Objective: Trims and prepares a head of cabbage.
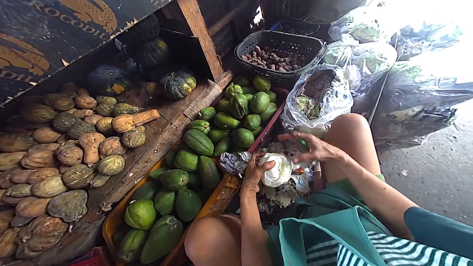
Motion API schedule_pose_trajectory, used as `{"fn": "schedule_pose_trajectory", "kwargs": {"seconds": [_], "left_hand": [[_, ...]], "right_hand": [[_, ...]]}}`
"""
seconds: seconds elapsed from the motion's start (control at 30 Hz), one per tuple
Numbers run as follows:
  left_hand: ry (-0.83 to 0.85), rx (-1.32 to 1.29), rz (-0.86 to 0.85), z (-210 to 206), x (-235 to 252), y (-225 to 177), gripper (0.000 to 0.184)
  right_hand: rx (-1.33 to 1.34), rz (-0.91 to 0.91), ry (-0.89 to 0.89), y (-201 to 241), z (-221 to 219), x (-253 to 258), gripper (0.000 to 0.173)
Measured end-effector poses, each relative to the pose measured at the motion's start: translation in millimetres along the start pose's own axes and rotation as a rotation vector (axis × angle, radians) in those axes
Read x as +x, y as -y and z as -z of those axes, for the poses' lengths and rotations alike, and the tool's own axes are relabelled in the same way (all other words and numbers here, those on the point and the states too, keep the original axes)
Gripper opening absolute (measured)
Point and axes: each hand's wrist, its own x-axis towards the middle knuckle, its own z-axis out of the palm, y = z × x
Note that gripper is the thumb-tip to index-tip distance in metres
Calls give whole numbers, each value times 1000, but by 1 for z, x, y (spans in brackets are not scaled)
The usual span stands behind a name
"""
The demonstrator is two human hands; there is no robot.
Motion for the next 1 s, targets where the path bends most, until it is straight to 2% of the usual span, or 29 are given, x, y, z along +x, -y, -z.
{"fn": "schedule_pose_trajectory", "kwargs": {"seconds": [0.07,0.1,0.17,0.23,0.3,0.4,0.5,0.63,0.7,0.8,0.87,1.0], "left_hand": [[-6,-51,6,-2,0,1,48],[0,-67,-4,-2,1,1,44],[9,-77,-23,-1,1,1,43],[2,-66,-37,-1,-1,-2,44],[-24,-64,-47,-3,-3,-1,43],[-61,-64,-67,-9,-1,3,38],[-73,-86,-39,-12,0,5,33],[17,-146,-82,-13,-5,5,46],[28,-228,-95,-13,-9,3,42],[38,-439,-49,-13,-18,-7,26],[56,-534,-25,-12,-21,-10,31],[20,-559,56,-16,-17,-12,36]], "right_hand": [[1,92,99,10,-19,1,82],[-36,140,89,11,-26,2,76],[-61,222,-3,5,-34,3,52],[-108,293,-77,-1,-36,3,37],[-299,404,-152,-3,-40,2,29],[-538,518,-356,-5,-58,0,26],[-461,367,-474,-6,-68,1,23],[-104,-188,-496,14,-48,9,21],[-37,-341,-432,9,-33,11,25],[-27,-349,-334,-4,-20,6,25],[58,-275,-269,-5,-18,1,26],[510,-215,-67,18,-19,0,29]]}}
